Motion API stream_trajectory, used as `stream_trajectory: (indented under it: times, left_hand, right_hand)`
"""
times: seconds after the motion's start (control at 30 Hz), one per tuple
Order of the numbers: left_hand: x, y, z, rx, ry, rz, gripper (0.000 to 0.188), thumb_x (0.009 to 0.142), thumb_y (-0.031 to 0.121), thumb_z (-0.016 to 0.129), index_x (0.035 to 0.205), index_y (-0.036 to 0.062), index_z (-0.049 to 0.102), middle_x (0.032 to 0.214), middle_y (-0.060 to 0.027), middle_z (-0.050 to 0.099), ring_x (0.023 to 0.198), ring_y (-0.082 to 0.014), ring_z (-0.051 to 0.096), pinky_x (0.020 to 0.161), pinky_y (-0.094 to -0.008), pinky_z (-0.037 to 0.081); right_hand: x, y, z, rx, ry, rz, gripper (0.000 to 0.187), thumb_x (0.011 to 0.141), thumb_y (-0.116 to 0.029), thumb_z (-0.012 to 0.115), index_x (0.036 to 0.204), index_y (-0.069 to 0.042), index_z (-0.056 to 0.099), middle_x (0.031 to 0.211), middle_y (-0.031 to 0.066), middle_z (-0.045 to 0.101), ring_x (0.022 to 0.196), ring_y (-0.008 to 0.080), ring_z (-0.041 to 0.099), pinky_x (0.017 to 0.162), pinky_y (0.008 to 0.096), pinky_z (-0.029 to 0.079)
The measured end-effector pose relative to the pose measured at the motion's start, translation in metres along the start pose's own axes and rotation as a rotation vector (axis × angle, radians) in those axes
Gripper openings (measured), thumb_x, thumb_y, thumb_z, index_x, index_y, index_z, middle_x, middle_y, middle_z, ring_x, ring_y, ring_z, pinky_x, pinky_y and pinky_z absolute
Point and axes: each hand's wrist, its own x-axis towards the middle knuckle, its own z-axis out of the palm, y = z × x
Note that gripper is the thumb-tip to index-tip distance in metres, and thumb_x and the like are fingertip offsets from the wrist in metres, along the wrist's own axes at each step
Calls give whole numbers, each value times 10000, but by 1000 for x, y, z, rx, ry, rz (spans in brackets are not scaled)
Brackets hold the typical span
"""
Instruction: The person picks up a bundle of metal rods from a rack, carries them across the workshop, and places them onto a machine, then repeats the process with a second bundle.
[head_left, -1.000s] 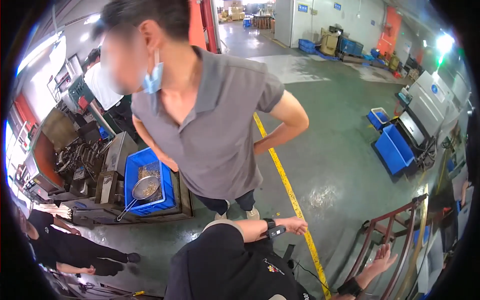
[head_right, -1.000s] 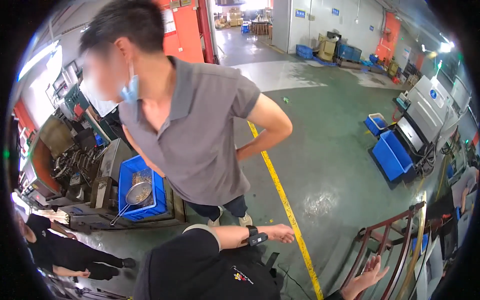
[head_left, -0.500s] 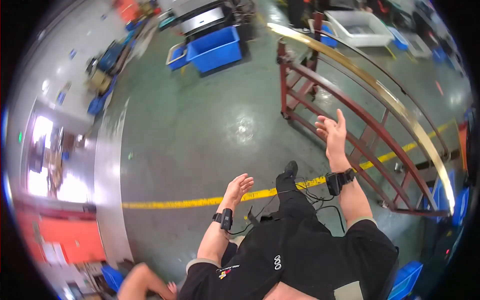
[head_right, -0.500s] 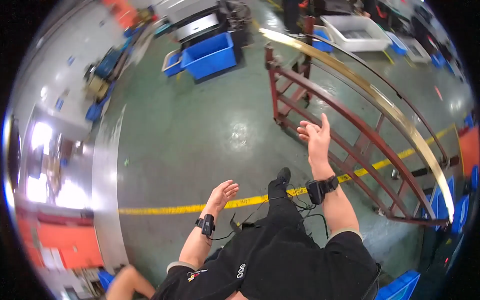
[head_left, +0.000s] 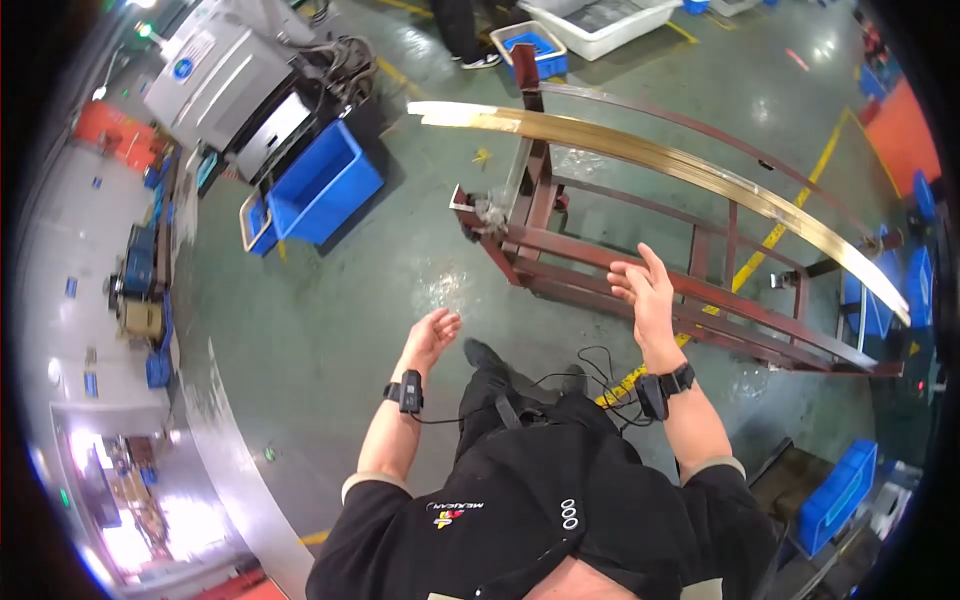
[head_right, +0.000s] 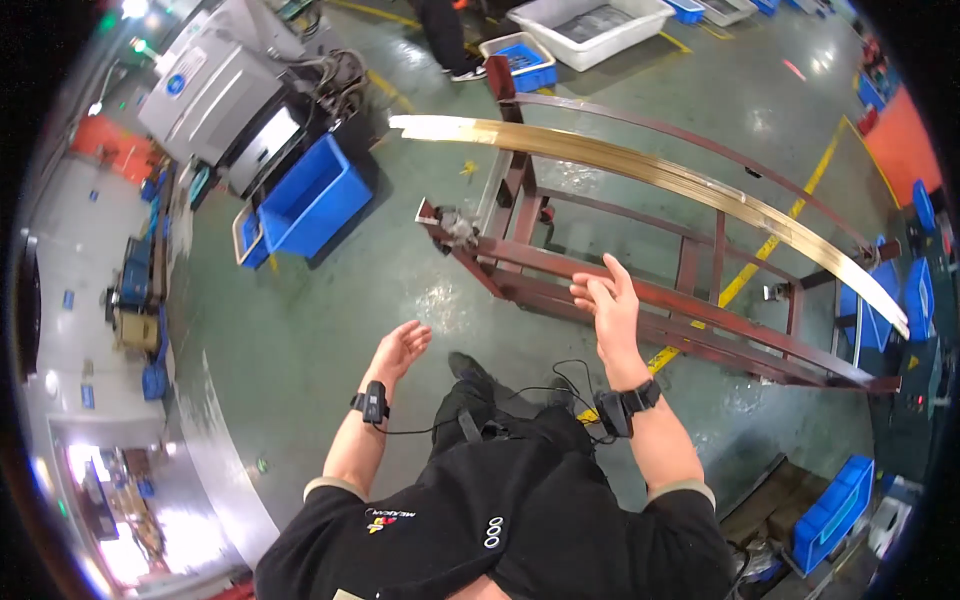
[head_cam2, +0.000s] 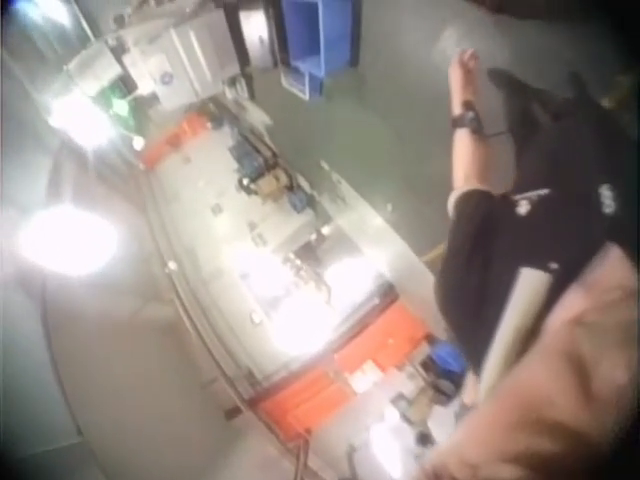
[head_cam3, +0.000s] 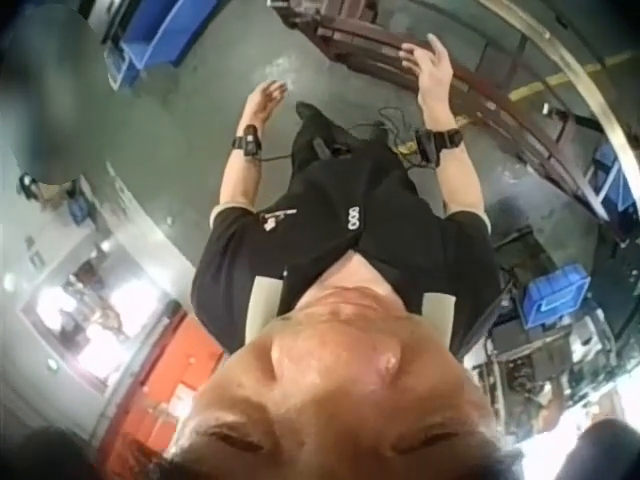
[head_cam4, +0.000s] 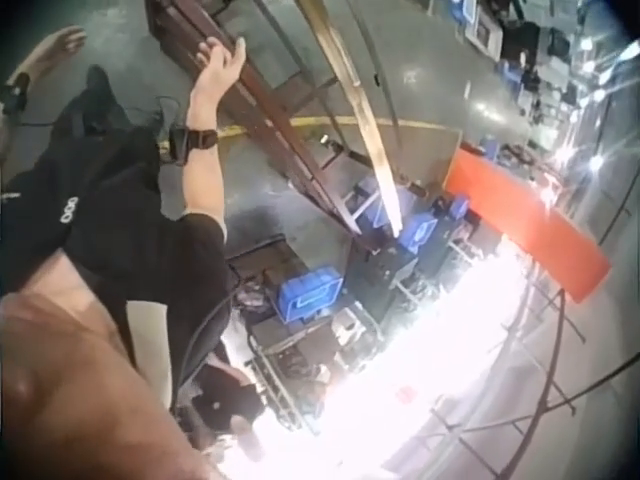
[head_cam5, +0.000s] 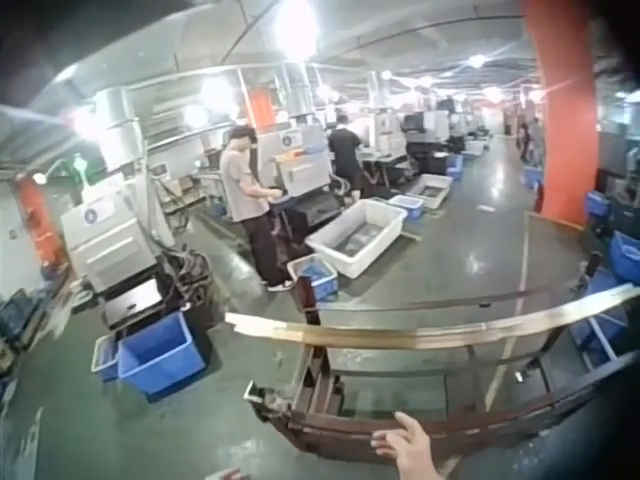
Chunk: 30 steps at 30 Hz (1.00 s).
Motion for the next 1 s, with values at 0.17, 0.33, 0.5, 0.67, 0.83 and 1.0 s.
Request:
stream_trajectory:
  times: [0.17, 0.33, 0.5, 0.67, 0.83, 1.0]
  left_hand:
    - [157, 129, 9, 204, -92, -41, 459, 1016, 236, 494, 1396, -16, 443, 1271, -199, 624, 1089, -291, 650, 933, -372, 527]
    - [287, 247, 44, 419, -236, -55, 470, 1009, 242, 474, 1397, -22, 449, 1301, -213, 609, 1095, -302, 645, 943, -387, 515]
    - [368, 325, 72, 618, -410, -207, 494, 1020, 263, 459, 1422, -18, 406, 1393, -245, 529, 1183, -340, 595, 982, -406, 491]
    - [491, 345, 53, 640, -639, -245, 490, 1042, 294, 415, 1439, 9, 378, 1466, -242, 451, 1339, -377, 458, 1090, -449, 403]
    - [543, 335, 77, 816, -507, -477, 416, 1075, 312, 344, 1372, 41, 453, 1427, -179, 473, 1322, -307, 472, 1124, -446, 395]
    - [523, 332, 131, 1245, -614, -329, 315, 1007, 276, 497, 1219, 48, 545, 1076, -142, 648, 933, -317, 636, 810, -446, 547]
  right_hand:
    - [14, 34, 2, -37, 282, -35, 453, 988, -74, 539, 1430, -30, 448, 1091, 147, 686, 924, 190, 686, 772, 282, 555]
    - [11, 82, 86, 37, 682, 41, 397, 982, -80, 553, 1372, -23, 503, 1070, 147, 691, 931, 201, 692, 775, 288, 558]
    - [21, 101, 221, 237, 810, 35, 370, 987, -104, 568, 1347, -33, 528, 1084, 171, 684, 902, 214, 695, 764, 296, 564]
    - [35, 151, 278, 270, 840, -220, 367, 976, -75, 564, 1338, -27, 531, 1061, 188, 689, 913, 222, 691, 760, 323, 571]
    - [33, 184, 277, 402, 939, -193, 395, 934, -82, 603, 1313, -2, 524, 1014, 143, 708, 878, 194, 694, 777, 315, 571]
    - [-10, 169, 308, 483, 1123, -323, 427, 972, -119, 539, 1375, 8, 482, 975, 96, 699, 850, 140, 666, 724, 284, 543]
